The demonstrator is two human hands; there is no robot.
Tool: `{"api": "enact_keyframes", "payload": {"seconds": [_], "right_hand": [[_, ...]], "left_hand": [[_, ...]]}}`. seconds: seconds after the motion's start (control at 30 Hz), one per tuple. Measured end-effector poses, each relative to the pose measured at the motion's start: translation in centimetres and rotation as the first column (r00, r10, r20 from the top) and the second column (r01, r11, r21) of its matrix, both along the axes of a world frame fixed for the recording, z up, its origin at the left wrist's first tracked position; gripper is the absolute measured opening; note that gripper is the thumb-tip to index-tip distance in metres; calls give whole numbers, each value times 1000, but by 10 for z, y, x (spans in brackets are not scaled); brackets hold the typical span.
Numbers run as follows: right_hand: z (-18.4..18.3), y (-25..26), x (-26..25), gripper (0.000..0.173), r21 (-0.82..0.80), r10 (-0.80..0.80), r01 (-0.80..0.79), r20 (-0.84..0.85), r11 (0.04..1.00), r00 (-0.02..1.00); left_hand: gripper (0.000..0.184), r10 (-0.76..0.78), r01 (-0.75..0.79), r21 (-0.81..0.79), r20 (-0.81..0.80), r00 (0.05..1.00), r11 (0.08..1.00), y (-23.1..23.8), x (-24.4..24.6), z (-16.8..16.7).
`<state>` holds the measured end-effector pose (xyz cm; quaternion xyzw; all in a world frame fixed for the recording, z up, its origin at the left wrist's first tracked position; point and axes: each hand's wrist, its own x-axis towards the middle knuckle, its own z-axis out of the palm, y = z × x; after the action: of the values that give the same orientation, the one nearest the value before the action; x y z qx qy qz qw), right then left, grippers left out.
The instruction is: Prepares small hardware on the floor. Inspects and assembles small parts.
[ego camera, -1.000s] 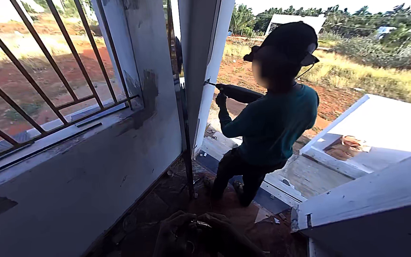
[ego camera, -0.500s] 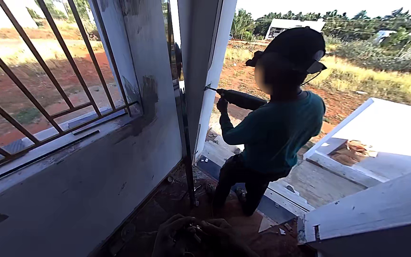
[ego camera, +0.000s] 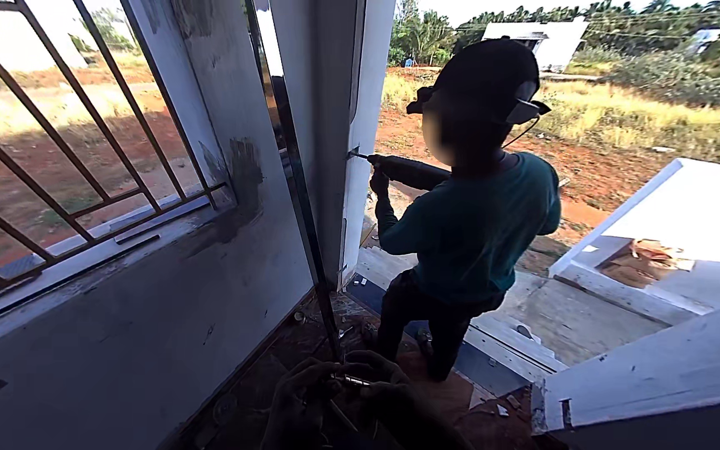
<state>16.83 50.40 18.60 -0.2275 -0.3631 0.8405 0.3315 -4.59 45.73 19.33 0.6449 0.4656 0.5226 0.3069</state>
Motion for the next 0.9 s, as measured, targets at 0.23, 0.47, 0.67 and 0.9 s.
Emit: {"api": "enact_keyframes", "payload": {"seconds": [0.23,0.47,0.67,0.9], "right_hand": [[-8,0,15,15,58,-69,70,-24,996,997],[-1,0,20,34,-54,70,-63,139,997,988],[-10,3,29,35,-21,42,-43,-29,999,999],[-16,-5,31,11,128,-80,80,-6,989,997]], "left_hand": [[19,-34,34,-20,-12,999,999,7,16,6],[19,-59,58,-24,-44,997,998,9,21,5],[18,-70,68,-32,-52,996,997,8,26,7],[19,-76,73,-36,-62,995,997,1,31,11]]}}
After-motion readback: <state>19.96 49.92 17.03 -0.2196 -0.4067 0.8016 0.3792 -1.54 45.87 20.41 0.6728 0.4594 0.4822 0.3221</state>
